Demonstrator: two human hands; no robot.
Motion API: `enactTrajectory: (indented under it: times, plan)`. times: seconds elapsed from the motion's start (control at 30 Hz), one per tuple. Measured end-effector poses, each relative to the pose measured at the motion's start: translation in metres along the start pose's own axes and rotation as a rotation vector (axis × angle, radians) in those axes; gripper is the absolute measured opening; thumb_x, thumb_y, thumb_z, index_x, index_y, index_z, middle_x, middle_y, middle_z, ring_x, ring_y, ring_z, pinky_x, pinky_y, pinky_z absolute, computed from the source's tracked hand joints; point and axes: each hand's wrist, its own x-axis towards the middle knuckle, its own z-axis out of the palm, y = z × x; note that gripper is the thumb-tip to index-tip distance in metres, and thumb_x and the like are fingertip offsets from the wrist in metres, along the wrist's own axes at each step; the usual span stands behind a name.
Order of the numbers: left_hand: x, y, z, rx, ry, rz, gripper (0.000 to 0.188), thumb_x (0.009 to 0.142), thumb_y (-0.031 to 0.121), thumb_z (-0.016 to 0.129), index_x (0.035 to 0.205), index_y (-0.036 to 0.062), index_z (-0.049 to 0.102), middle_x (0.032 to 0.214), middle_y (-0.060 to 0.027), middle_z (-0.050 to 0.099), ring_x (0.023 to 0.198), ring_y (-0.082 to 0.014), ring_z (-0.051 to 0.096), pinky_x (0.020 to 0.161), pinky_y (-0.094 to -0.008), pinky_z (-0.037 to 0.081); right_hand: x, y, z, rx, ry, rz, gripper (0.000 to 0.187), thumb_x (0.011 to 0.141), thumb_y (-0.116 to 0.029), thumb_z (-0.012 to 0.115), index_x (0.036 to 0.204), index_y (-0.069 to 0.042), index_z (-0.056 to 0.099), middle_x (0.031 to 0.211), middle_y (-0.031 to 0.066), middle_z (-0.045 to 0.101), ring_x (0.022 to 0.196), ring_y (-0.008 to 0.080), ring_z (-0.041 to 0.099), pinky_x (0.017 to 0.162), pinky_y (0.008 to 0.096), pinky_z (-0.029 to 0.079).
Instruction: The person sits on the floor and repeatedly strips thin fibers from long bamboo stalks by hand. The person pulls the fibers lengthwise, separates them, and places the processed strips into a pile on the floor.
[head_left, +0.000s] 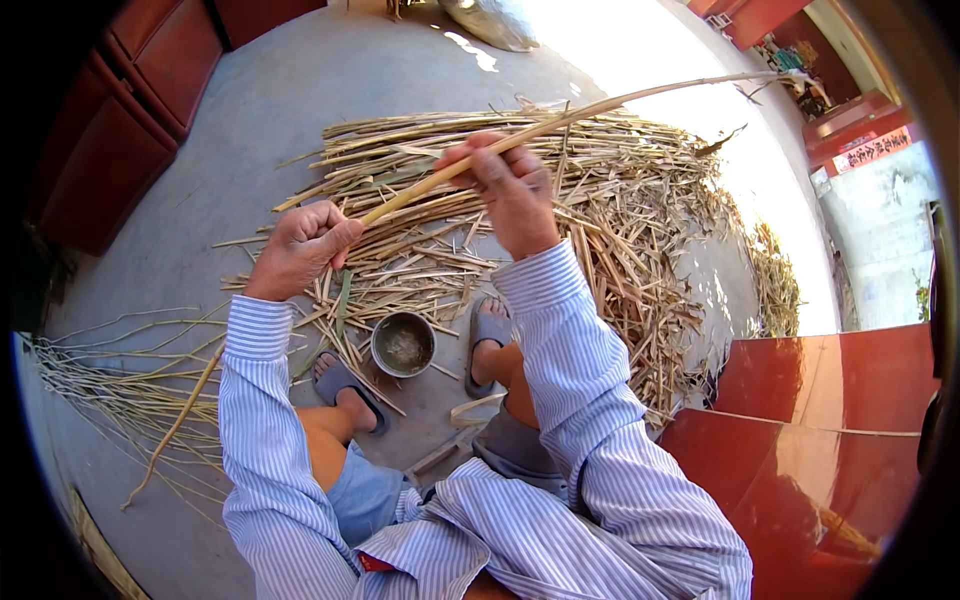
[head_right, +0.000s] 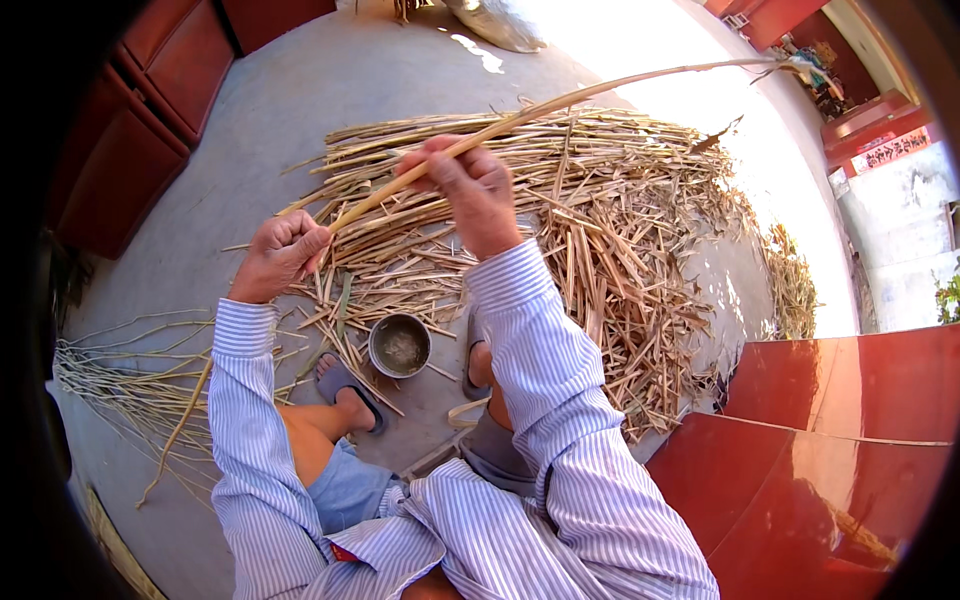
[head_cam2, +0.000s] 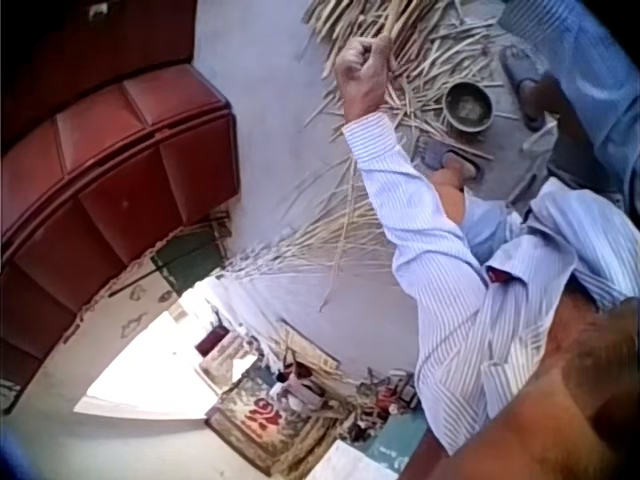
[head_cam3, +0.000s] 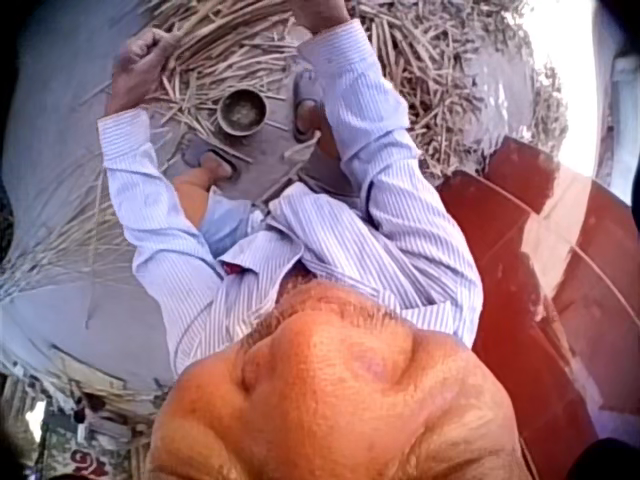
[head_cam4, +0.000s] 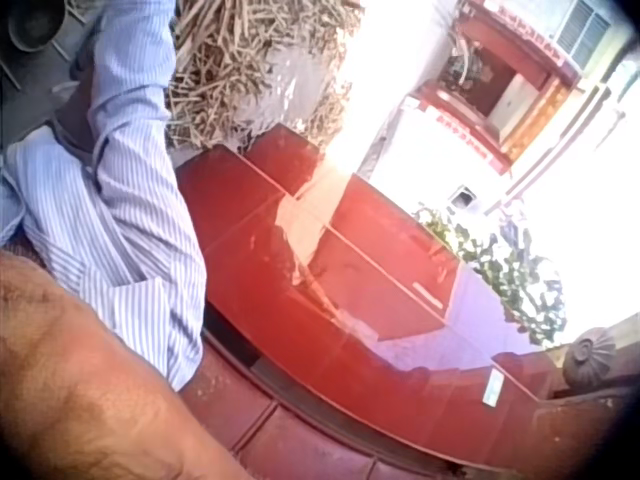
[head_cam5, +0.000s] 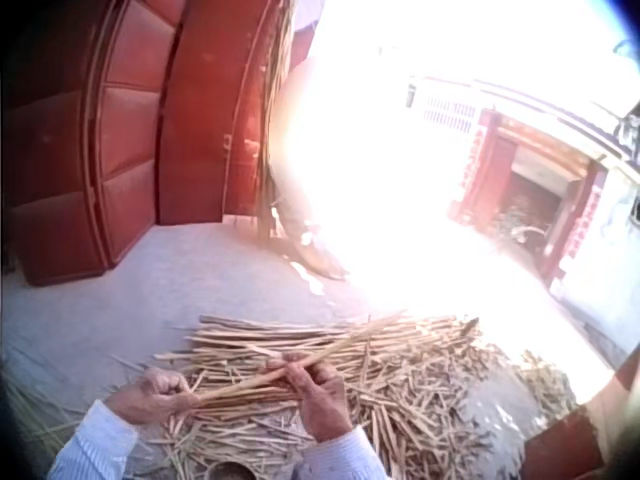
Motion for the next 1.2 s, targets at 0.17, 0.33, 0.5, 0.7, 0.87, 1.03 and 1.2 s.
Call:
enactTrajectory:
  times: [0.17, 0.33, 0.5, 0.7, 0.87, 1.03, 1.2]
  plan:
    - [-0.03, -0.002, -0.04, 0.154, 0.003, -0.203, 0.024, 0.09, 0.023, 0.07, 0.081, 0.0036, 0.06, 0.058, 0.0022, 0.054, 0.049, -0.0036, 0.048, 0.043, -0.021, 0.035, 0.011, -0.039, -0.08, 0.167, 0.449, -0.217, 0.021, 0.097, -0.017, 0.058, 0.108, 0.0, 0.059, 0.099, 0.014, 0.069, 0.091, 0.0228, 0.069, 0.077, 0.0302, 0.061]
    - [-0.019, -0.015, -0.006, 0.601, 0.209, 0.281, 0.019, 0.085, 0.018, 0.073, 0.086, 0.0008, 0.066, 0.067, -0.0033, 0.064, 0.059, -0.0098, 0.058, 0.051, -0.0284, 0.045, -0.001, -0.014, -0.047, 0.125, 0.392, 0.005, 0.018, 0.095, -0.018, 0.062, 0.102, -0.002, 0.06, 0.093, 0.0122, 0.07, 0.085, 0.0201, 0.07, 0.072, 0.0274, 0.061]
    - [0.01, -0.027, 0.01, 0.408, 0.303, 0.285, 0.017, 0.086, 0.018, 0.071, 0.085, 0.0012, 0.068, 0.07, -0.0071, 0.064, 0.062, -0.0111, 0.057, 0.055, -0.0301, 0.044, -0.002, -0.009, -0.033, 0.035, 0.402, -0.004, 0.017, 0.097, -0.018, 0.059, 0.103, -0.002, 0.06, 0.097, 0.013, 0.07, 0.089, 0.0213, 0.069, 0.068, 0.0263, 0.06]
    - [0.008, -0.03, 0.001, 0.404, 0.216, 0.181, 0.018, 0.086, 0.018, 0.071, 0.085, 0.0006, 0.068, 0.069, -0.0082, 0.063, 0.06, -0.0118, 0.054, 0.054, -0.0296, 0.042, 0.002, -0.024, -0.069, 0.158, 0.478, -0.103, 0.026, 0.096, -0.024, 0.06, 0.11, -0.002, 0.057, 0.103, 0.0142, 0.068, 0.097, 0.0213, 0.068, 0.078, 0.0284, 0.059]
    - [0.007, -0.018, 0.003, 0.409, 0.218, 0.2, 0.02, 0.084, 0.02, 0.073, 0.085, 0.0007, 0.068, 0.068, -0.0088, 0.063, 0.06, -0.0136, 0.055, 0.054, -0.0308, 0.042, -0.008, 0.01, -0.012, 0.123, 0.05, 0.165, 0.024, 0.097, -0.015, 0.058, 0.116, -0.001, 0.055, 0.111, 0.0163, 0.067, 0.107, 0.0274, 0.065, 0.094, 0.0385, 0.053]
    - [0.006, -0.012, 0.011, 0.54, 0.335, 0.355, 0.022, 0.083, 0.023, 0.074, 0.082, 0.0018, 0.067, 0.071, -0.0112, 0.065, 0.06, -0.0205, 0.059, 0.053, -0.0339, 0.042, -0.007, 0.022, 0.002, 0.007, 0.206, 0.077, 0.017, 0.095, -0.017, 0.062, 0.104, -0.003, 0.059, 0.097, 0.0121, 0.07, 0.091, 0.0221, 0.07, 0.081, 0.0315, 0.059]
    - [0.003, -0.005, 0.014, 0.74, 0.434, 0.509, 0.021, 0.081, 0.022, 0.074, 0.075, 0.0048, 0.063, 0.068, -0.0092, 0.064, 0.06, -0.0251, 0.058, 0.059, -0.037, 0.041, -0.005, 0.022, 0.007, -0.087, 0.381, 0.088, 0.02, 0.093, -0.021, 0.065, 0.098, -0.002, 0.059, 0.09, 0.0115, 0.07, 0.079, 0.0182, 0.07, 0.071, 0.0274, 0.06]
